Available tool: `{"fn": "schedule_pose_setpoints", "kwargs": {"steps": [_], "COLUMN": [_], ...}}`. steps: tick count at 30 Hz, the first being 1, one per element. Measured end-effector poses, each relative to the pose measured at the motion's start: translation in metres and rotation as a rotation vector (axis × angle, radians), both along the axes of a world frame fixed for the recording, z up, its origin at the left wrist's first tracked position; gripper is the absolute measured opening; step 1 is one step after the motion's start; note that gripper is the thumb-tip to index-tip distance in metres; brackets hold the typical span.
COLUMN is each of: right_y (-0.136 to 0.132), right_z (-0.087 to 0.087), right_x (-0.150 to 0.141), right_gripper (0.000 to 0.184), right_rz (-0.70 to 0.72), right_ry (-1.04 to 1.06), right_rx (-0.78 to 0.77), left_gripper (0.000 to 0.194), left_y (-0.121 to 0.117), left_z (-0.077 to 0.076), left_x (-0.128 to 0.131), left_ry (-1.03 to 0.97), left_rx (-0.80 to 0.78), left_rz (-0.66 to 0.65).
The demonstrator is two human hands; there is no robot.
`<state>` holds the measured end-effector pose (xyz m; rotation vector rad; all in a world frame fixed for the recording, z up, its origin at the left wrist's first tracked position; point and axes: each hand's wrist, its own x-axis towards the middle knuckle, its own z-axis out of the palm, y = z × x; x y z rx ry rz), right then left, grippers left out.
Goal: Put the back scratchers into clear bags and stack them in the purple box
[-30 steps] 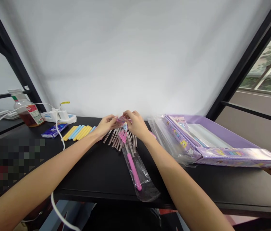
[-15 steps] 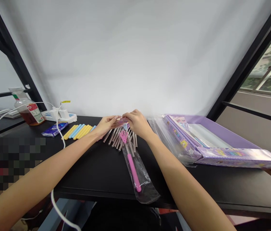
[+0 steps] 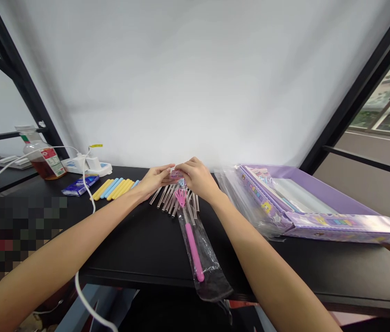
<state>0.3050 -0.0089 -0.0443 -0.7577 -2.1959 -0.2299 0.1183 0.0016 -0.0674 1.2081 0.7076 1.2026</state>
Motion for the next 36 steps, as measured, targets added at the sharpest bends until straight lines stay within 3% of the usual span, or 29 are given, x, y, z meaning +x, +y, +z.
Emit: {"fn": "schedule_pose_setpoints", "kwargs": {"steps": [15, 21, 28, 36], "right_y": [-0.004, -0.003, -0.003, -0.005], "right_z": [0.005, 0.001, -0.003, -0.005], "right_x": [-0.001, 0.001, 0.001, -0.001], "right_gripper": [0.031, 0.028, 0.045, 0.052], "right_rz": [0.014, 0.024, 0.010, -0.001], "right_ry": [0.001, 0.002, -0.094, -0.114], "right_rx": [-0.096, -0.118, -0.065, -0.156], "left_gripper": [0.056, 0.051, 0.053, 0.051], "left_y": [-0.003, -0.002, -0.001, -0.001], "left_z": [0.003, 0.002, 0.001, 0.003], "left_x": [0.000, -0.001, -0.001, -0.003], "left_ry": [0.006, 0.064, 0.051, 0.078], "left_rx": [-0.020, -0.040, -0.021, -0.017], "left_rz": [-0.003, 0.025, 0.019, 0.029]}}
